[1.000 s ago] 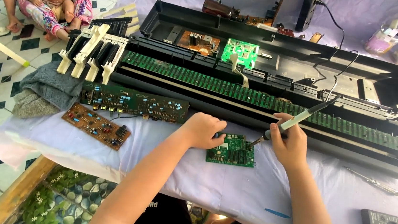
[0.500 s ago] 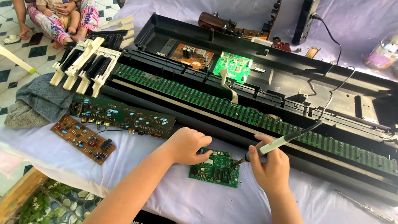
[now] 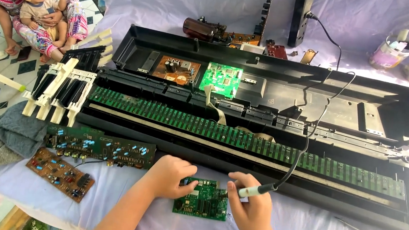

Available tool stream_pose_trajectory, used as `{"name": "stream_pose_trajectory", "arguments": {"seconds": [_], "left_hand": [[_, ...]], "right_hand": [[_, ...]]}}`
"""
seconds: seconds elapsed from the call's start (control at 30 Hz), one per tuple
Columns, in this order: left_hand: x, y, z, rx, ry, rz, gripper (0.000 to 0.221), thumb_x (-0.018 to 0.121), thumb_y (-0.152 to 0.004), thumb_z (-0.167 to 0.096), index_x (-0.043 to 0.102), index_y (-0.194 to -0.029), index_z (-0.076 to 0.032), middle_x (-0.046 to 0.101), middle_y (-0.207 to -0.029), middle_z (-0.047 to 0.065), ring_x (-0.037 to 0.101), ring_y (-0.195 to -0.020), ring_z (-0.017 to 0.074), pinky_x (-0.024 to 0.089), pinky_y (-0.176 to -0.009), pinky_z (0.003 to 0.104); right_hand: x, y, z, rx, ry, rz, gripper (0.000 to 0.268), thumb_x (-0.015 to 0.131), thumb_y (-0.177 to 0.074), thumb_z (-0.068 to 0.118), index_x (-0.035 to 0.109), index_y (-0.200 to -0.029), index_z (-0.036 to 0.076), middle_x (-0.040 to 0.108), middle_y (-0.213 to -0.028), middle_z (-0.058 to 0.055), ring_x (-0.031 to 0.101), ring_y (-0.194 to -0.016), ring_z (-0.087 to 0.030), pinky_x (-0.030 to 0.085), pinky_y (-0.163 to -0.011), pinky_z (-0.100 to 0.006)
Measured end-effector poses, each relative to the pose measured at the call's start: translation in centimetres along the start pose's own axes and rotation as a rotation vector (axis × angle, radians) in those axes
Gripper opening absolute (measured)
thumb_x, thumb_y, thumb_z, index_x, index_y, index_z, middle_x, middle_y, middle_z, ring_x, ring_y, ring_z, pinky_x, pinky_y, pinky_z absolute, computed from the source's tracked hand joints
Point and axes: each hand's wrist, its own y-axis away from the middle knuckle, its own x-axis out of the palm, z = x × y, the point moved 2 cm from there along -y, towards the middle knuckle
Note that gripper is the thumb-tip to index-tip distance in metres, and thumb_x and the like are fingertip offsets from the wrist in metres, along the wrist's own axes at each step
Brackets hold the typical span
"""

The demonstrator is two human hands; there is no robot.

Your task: Soldering electronic components on a circuit board during a keyboard repair.

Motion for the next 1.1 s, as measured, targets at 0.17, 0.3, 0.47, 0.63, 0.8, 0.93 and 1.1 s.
{"name": "stream_pose_trajectory", "arguments": {"seconds": [0.17, 0.3, 0.47, 0.63, 0.8, 0.93, 1.1], "left_hand": [[-0.1, -0.3, 0.1, -0.021, 0.015, 0.006, 0.022, 0.07, -0.077, -0.028, 0.057, -0.076, -0.011, 0.062, -0.065, 0.003, 0.055, -0.054, 0.0274, 0.044, -0.052, 0.037], [0.3, 0.1, 0.5, -0.02, 0.008, 0.003, 0.023, 0.069, -0.079, -0.03, 0.056, -0.076, -0.011, 0.063, -0.066, 0.004, 0.057, -0.057, 0.0299, 0.045, -0.053, 0.038], [0.4, 1.0, -0.1, 0.019, -0.053, -0.061, 0.025, 0.07, -0.081, -0.031, 0.057, -0.075, -0.011, 0.062, -0.064, 0.004, 0.057, -0.057, 0.0292, 0.045, -0.054, 0.038], [1.0, 1.1, 0.3, 0.082, -0.096, -0.062, 0.02, 0.07, -0.081, -0.028, 0.06, -0.077, -0.011, 0.062, -0.066, 0.004, 0.058, -0.057, 0.0291, 0.046, -0.054, 0.038], [1.8, 1.5, 1.4, 0.12, -0.114, -0.036, 0.026, 0.059, -0.087, -0.039, 0.06, -0.077, -0.015, 0.058, -0.061, 0.005, 0.058, -0.051, 0.0283, 0.047, -0.05, 0.038], [1.3, 1.3, 1.5, 0.086, -0.016, -0.011, 0.019, 0.067, -0.084, -0.03, 0.061, -0.08, -0.012, 0.064, -0.067, 0.005, 0.058, -0.054, 0.0289, 0.046, -0.052, 0.038], [0.6, 0.2, 1.8, 0.044, 0.054, 0.077, 0.018, 0.067, -0.084, -0.03, 0.064, -0.083, -0.012, 0.065, -0.068, 0.005, 0.059, -0.053, 0.0277, 0.047, -0.051, 0.037]], "right_hand": [[-0.1, -0.3, -0.2, 0.01, -0.019, -0.022, 0.012, 0.07, -0.086, 0.012, 0.073, -0.096, 0.006, 0.063, -0.064, 0.001, 0.047, -0.047, -0.01, 0.037, -0.045, -0.025], [0.1, 0.0, -1.0, 0.057, 0.024, -0.041, 0.012, 0.07, -0.087, 0.013, 0.074, -0.096, 0.006, 0.067, -0.063, 0.001, 0.049, -0.046, -0.008, 0.036, -0.043, -0.022], [-0.6, 0.4, -1.9, 0.026, 0.109, -0.095, 0.014, 0.071, -0.088, 0.01, 0.074, -0.102, 0.006, 0.065, -0.063, 0.001, 0.052, -0.051, -0.01, 0.039, -0.049, -0.024], [-1.8, -0.7, -2.9, 0.01, 0.038, -0.042, 0.015, 0.07, -0.083, 0.004, 0.075, -0.096, 0.003, 0.068, -0.069, -0.002, 0.049, -0.051, -0.011, 0.036, -0.048, -0.023], [-1.7, -0.2, -4.1, 0.004, 0.041, -0.065, 0.011, 0.069, -0.086, 0.016, 0.078, -0.089, 0.011, 0.065, -0.062, -0.002, 0.052, -0.054, -0.018, 0.044, -0.057, -0.029], [-1.6, 0.1, -6.1, 0.114, -0.122, -0.012, 0.015, 0.064, -0.083, 0.007, 0.077, -0.085, 0.0, 0.062, -0.064, -0.002, 0.046, -0.056, -0.011, 0.035, -0.054, -0.025], [-1.6, 0.0, -6.6, 0.133, -0.123, -0.06, 0.014, 0.063, -0.082, 0.007, 0.075, -0.082, 0.0, 0.061, -0.061, -0.001, 0.044, -0.053, -0.01, 0.035, -0.052, -0.023]]}}
